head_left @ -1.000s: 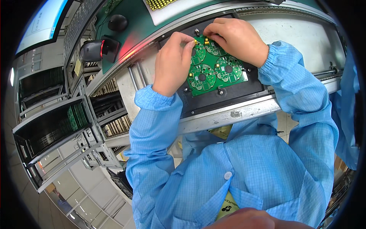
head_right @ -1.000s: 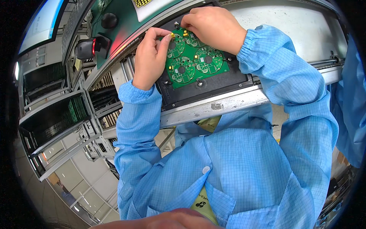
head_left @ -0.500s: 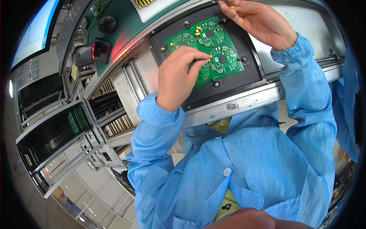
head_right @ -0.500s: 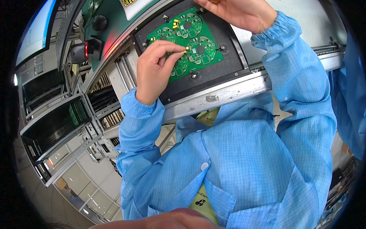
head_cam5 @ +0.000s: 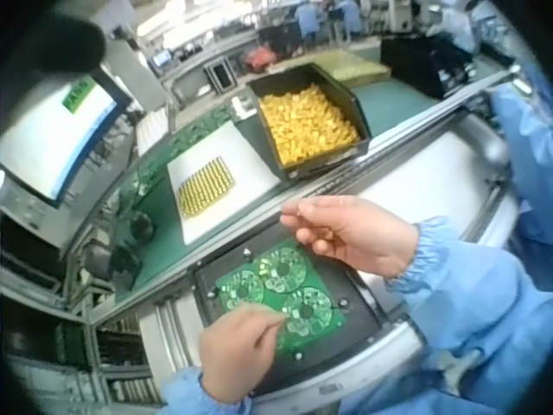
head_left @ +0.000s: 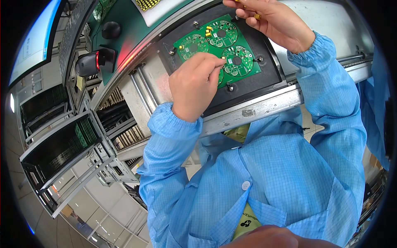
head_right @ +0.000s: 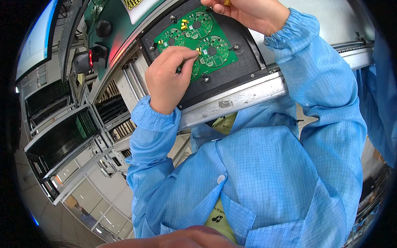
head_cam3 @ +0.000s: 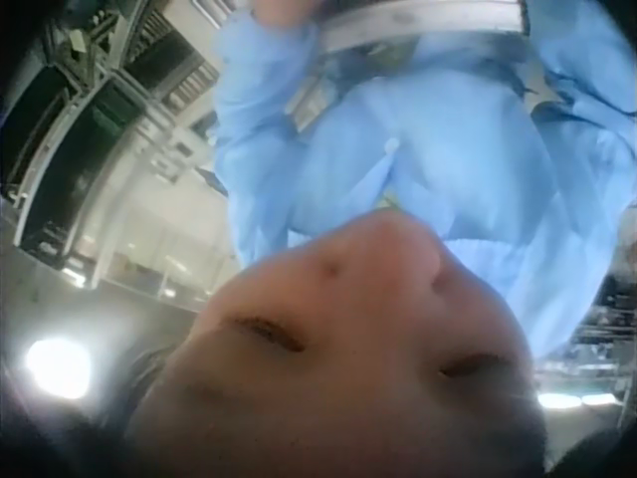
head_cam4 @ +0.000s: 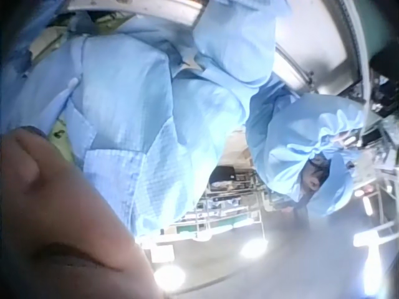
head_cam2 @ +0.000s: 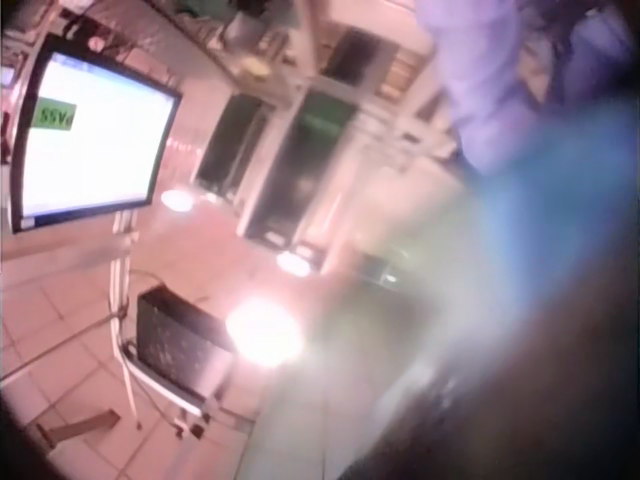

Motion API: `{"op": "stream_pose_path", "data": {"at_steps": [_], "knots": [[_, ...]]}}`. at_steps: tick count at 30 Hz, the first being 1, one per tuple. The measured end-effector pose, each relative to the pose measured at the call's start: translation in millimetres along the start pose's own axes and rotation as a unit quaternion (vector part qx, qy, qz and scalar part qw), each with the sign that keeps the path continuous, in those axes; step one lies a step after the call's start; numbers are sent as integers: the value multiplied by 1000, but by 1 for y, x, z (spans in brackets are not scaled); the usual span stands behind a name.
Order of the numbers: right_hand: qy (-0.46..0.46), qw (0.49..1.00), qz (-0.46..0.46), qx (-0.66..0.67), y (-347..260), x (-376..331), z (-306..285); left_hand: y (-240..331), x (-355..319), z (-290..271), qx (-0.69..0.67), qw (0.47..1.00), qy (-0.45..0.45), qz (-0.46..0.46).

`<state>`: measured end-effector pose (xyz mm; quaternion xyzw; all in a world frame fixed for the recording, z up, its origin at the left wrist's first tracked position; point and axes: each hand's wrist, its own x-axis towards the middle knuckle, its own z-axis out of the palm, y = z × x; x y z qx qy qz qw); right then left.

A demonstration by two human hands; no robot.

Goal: Assembling electronic components onto printed circuit boards at an industrial assembly station.

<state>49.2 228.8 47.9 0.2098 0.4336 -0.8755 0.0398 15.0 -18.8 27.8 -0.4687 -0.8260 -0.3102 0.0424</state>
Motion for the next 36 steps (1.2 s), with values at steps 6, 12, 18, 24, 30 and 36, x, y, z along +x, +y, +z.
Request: {"op": "stream_pose_path", "data": {"at_steps": [6, 12, 18, 24, 30, 36], "knots": [[-11, 1000, -1, -23, 2, 2, 1, -5, -1, 4, -11, 1000, 20, 2], [-44, 905, -224, -358, 20, -9, 0, -3, 8, -6, -273, 937, -19, -215], [-29, 674, -467, -572, 45, -35, 19, -4, 15, -21, -554, 760, -17, -341], [-9, 657, -518, -547, 48, -32, 22, -6, 10, -20, -632, 686, -46, -358], [-16, 657, -550, -515, 50, -30, 21, 0, 9, -14, -678, 631, -52, -372], [-17, 646, -568, -510, 49, -31, 21, 10, 10, -13, -684, 626, -27, -374]]}}
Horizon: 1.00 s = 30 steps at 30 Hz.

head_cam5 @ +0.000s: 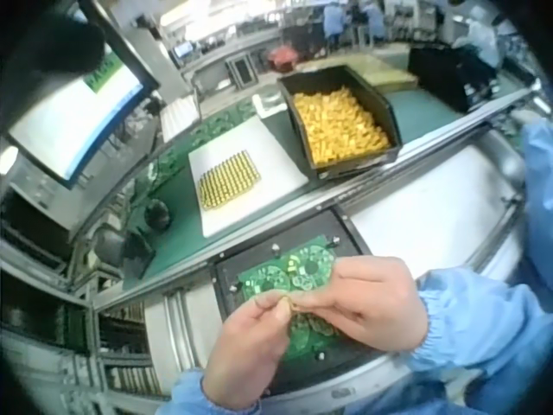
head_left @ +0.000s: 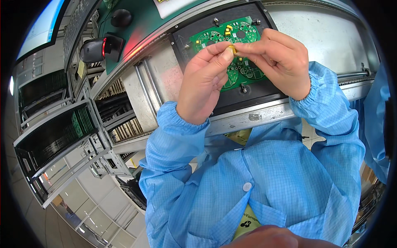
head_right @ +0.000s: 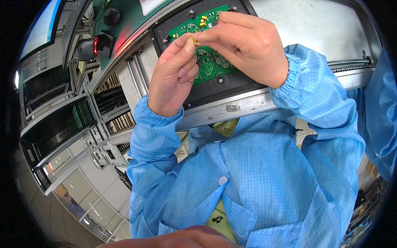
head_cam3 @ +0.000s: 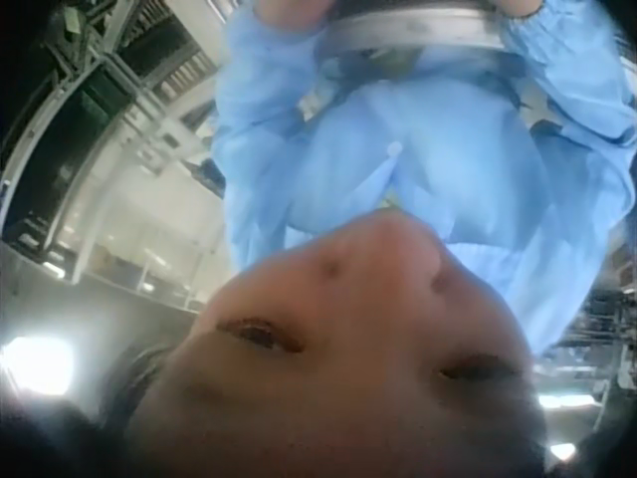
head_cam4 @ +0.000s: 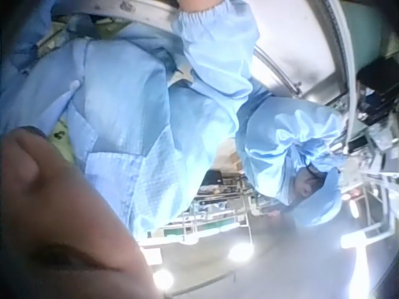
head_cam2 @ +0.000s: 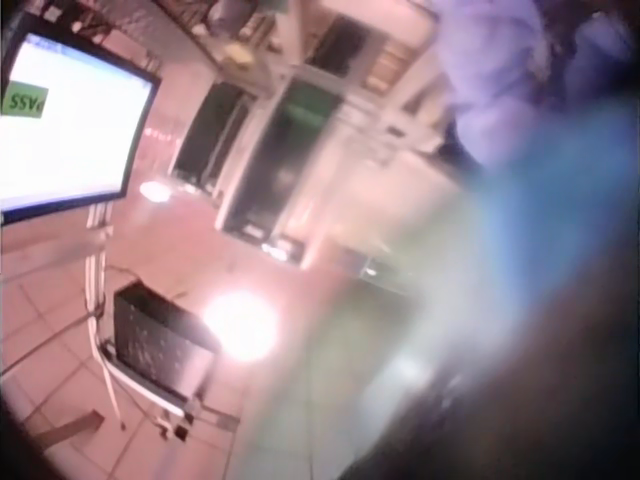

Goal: Assembling electronic components onto printed circuit boards at an industrial assembly station.

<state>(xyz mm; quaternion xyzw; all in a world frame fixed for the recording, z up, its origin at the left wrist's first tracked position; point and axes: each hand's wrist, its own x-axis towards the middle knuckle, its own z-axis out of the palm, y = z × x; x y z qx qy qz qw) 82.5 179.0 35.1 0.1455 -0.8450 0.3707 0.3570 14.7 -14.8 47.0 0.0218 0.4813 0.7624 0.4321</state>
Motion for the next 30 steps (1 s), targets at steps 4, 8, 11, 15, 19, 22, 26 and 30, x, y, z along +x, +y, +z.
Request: {"op": "stream_pose_path", "data": {"at_steps": [4, 8, 11, 15, 19, 22, 26, 30], "knots": [[-15, 1000, 14, -13, 0, -1, -2, -3, 0, 1, -14, 1000, 11, 1], [-20, 993, 92, 69, 5, -2, 0, 0, -3, 8, 21, 998, 37, 43], [-39, 983, 148, 103, 7, -3, 0, 1, -4, 6, 27, 997, 27, 71], [-40, 982, 149, 108, 6, -2, 0, -2, -4, 6, 47, 993, 32, 99], [-43, 986, 127, 99, 9, -3, 0, -2, -5, 10, 76, 986, 54, 139], [-52, 979, 155, 119, 7, -3, 0, -3, -6, 12, 97, 977, 58, 182], [-56, 980, 144, 129, 9, -4, -1, -11, -2, 6, 192, 938, 68, 282], [-68, 969, 175, 159, 8, -5, -2, -12, -1, 5, 221, 919, 62, 319]]}}
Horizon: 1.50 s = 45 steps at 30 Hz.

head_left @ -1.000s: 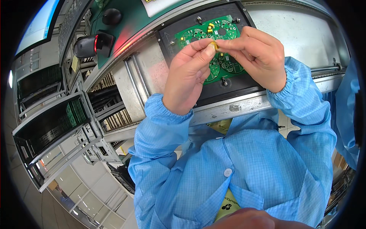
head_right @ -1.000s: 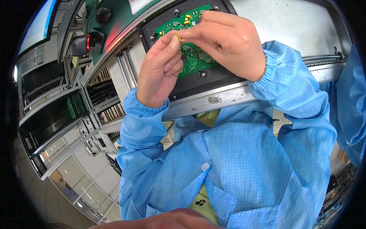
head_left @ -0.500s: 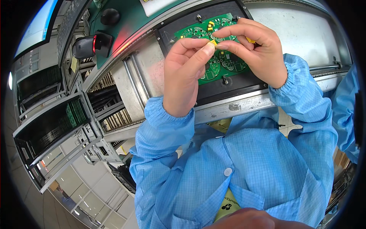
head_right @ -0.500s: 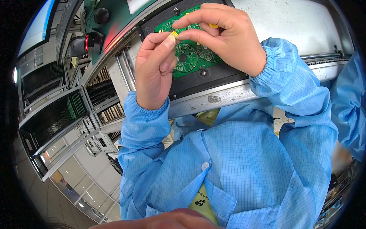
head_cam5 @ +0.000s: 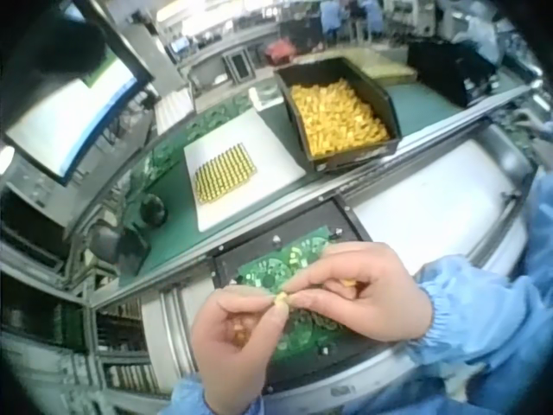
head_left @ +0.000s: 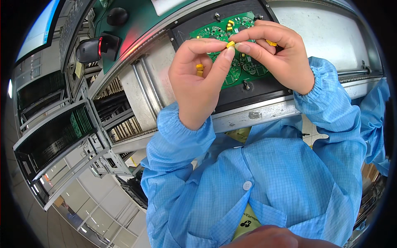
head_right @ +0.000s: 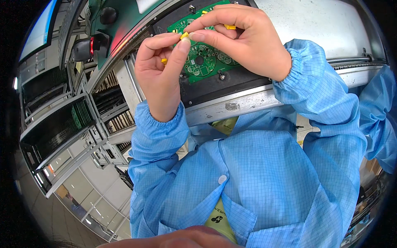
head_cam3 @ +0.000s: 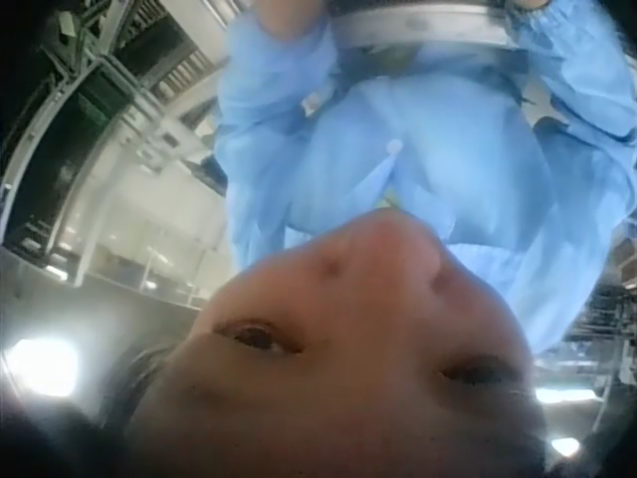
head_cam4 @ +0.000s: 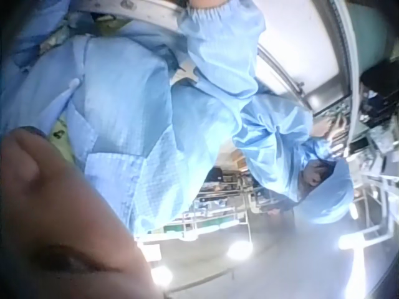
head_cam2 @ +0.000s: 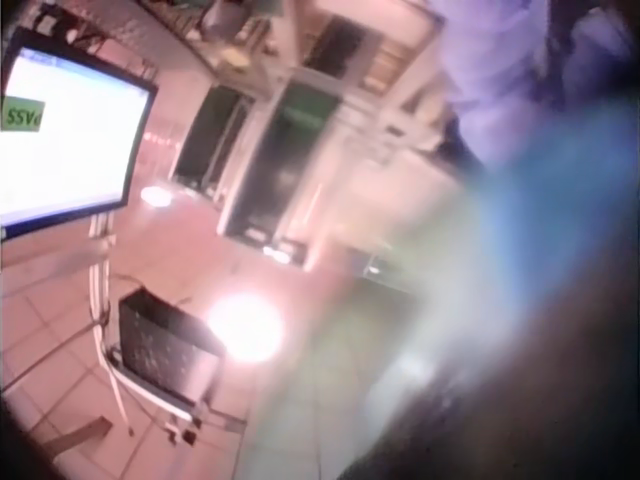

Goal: Assembling electronic components onto printed circuit boards at an industrial assembly station.

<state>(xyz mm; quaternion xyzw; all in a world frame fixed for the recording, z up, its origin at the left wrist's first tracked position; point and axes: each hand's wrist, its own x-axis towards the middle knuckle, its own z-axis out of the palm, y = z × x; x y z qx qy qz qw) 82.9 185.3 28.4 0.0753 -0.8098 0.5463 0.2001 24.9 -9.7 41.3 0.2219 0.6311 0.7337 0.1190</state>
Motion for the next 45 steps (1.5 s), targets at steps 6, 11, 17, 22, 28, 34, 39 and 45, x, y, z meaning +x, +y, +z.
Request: {"op": "stream_pose_path", "data": {"at_steps": [6, 11, 17, 22, 28, 34, 39, 45], "knots": [[-11, 1000, 0, 8, -1, 1, -1, -3, 0, -2, 66, 997, -4, 43], [-17, 1000, -19, 8, 1, 1, -3, -4, 0, -2, 100, 992, -7, 77], [-17, 999, -34, 6, 2, 1, -5, -5, 0, -1, 114, 990, -6, 87], [-23, 999, -29, 22, 1, 1, -5, -4, 2, -2, 123, 985, -7, 121], [-20, 998, -57, -21, 0, 1, -6, -6, 3, -2, 159, 971, -8, 180], [-23, 997, -66, -41, -3, 2, -7, -7, 3, -2, 157, 971, -14, 181], [-24, 996, -70, -40, -1, 3, -7, -5, 3, -2, 170, 972, -20, 163], [-24, 997, -65, -40, 0, 2, -6, -6, 3, -2, 145, 978, -17, 148]]}}
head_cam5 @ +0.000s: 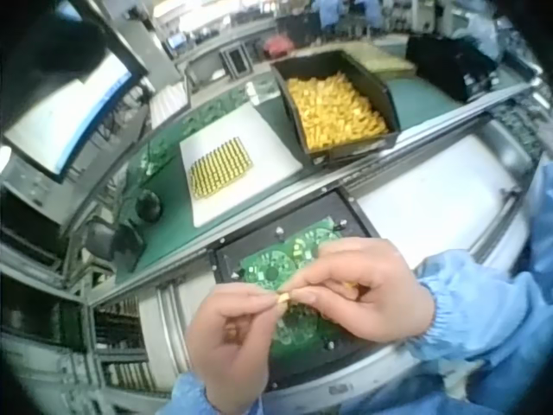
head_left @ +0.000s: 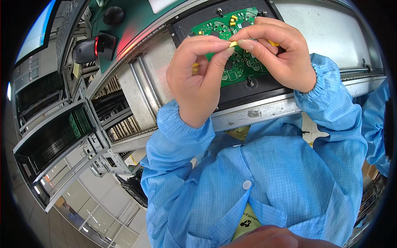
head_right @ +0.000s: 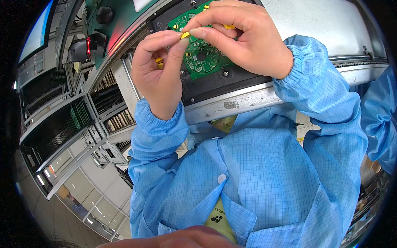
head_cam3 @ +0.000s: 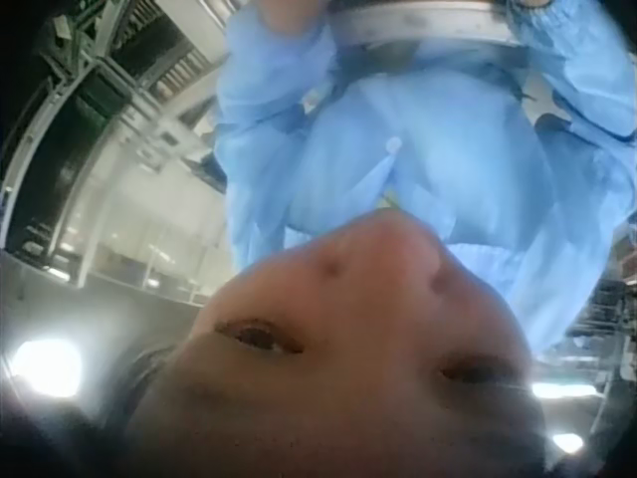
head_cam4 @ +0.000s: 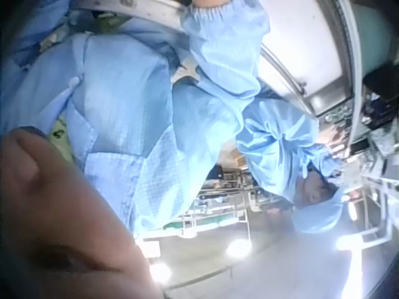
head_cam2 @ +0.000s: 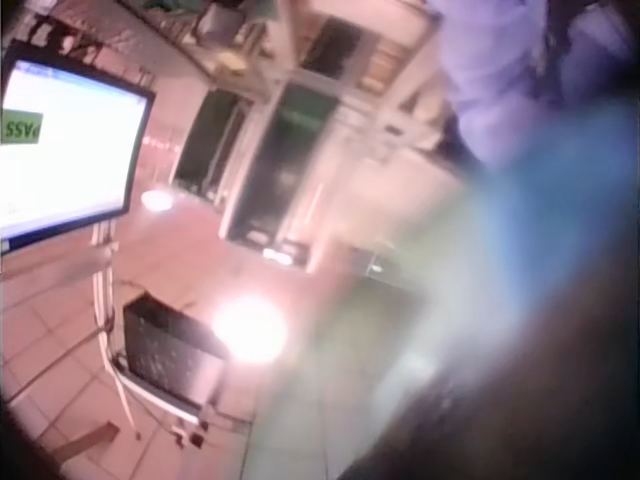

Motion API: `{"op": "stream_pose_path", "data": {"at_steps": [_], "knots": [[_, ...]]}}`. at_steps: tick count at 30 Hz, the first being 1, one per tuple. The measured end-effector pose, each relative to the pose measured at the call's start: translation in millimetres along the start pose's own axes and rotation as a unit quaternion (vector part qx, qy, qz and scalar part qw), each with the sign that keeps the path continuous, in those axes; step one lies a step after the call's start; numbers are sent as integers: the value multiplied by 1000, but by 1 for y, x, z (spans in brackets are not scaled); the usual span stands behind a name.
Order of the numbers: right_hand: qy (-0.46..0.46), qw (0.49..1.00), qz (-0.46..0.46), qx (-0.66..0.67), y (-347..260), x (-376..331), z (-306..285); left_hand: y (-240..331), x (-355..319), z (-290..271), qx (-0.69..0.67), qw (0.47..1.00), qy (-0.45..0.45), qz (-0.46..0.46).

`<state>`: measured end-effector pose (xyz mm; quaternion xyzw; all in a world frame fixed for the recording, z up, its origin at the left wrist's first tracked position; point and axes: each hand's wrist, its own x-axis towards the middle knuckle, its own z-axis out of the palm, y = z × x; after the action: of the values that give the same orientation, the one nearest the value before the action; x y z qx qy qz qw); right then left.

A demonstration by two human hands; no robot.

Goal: Assembling electronic components onto printed circuit boards at an industrial assembly station.

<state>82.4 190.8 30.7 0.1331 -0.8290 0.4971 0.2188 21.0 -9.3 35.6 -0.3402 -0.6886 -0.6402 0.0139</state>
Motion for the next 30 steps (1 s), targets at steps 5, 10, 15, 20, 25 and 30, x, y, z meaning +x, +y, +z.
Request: {"op": "stream_pose_path", "data": {"at_steps": [5, 10, 15, 20, 25, 30], "knots": [[-3, 1000, -4, -5, 1, 0, 1, -1, -2, -2, -52, 995, -3, -86], [5, 1000, 1, 0, 2, 0, 2, -2, -2, 0, -79, 990, 9, -118], [2, 1000, 8, -1, 2, 1, 3, -2, -1, 0, -98, 986, 10, -135], [-19, 999, 14, -26, -1, 0, -2, -5, 0, -1, -20, 998, 7, -59], [5, 1000, -15, -21, 3, 1, 1, -4, 0, -1, -3, 998, 3, -68], [-8, 990, 119, 72, 4, -6, 3, 0, 2, -5, 77, 995, -23, -58]]}}
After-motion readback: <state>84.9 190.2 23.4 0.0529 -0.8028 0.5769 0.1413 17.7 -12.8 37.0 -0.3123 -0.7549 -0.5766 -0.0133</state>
